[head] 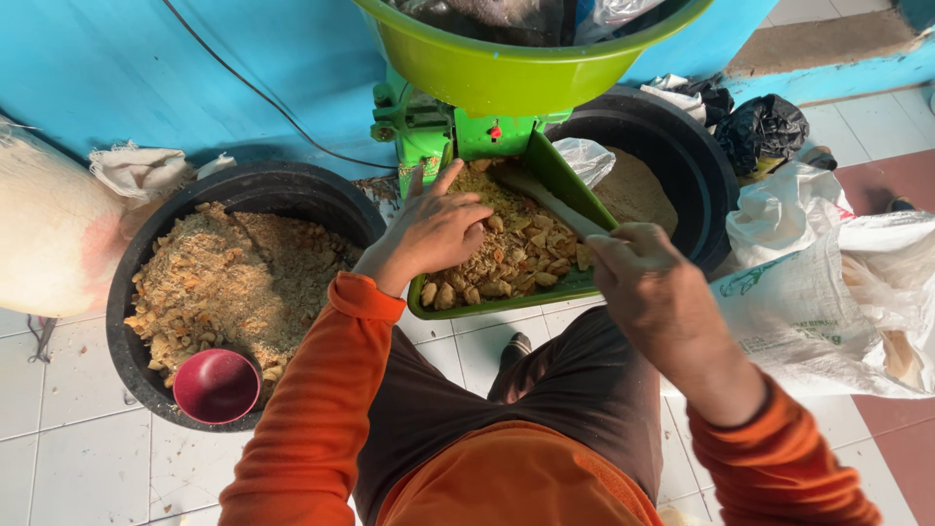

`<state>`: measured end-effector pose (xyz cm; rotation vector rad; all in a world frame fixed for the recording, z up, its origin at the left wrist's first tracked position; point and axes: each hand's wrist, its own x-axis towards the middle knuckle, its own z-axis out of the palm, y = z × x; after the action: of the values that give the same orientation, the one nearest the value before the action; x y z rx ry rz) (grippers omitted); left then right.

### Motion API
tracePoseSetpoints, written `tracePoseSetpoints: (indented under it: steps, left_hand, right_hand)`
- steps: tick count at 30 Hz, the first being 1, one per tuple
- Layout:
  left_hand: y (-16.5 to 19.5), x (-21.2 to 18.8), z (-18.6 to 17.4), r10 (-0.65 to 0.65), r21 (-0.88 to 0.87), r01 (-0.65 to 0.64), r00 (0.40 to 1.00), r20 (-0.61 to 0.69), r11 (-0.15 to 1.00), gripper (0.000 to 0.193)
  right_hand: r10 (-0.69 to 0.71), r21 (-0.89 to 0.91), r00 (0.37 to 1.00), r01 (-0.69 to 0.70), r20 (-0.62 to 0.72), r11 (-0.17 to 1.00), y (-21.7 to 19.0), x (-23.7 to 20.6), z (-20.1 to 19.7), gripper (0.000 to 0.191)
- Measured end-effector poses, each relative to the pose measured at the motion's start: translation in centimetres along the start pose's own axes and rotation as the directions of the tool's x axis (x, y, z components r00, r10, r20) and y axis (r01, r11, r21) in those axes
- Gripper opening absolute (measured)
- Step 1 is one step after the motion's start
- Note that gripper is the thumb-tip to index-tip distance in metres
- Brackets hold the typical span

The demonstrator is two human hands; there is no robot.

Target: The person sits on the floor in front of a green grinding machine and feeds chunks of fried food from a green tray into the machine, using a red scoop and a flat wooden stick to push pieces in. They occasionally stir the ground powder collecting in a black basin beside the machine.

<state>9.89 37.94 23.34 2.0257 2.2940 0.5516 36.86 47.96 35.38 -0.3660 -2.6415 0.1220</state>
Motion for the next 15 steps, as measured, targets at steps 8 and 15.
tracePoseSetpoints:
  steps: [8, 15]
  left_hand:
    - [-0.3, 0.0, 0.3, -0.004, 0.001, 0.004, 1.000, 0.013, 1.000, 0.034]
    - [-0.1, -0.1, 0.1, 0.003, -0.011, -0.003, 1.000, -0.013, 1.000, 0.034]
  right_hand:
    - [0.080, 0.009, 0.997, -0.080, -0.015, 0.997, 0.0, 0.1, 4.8, 0.020]
    - [0.108, -0.025, 0.994, -0.108, 0.000, 0.994, 1.4, 0.7, 8.2, 0.023]
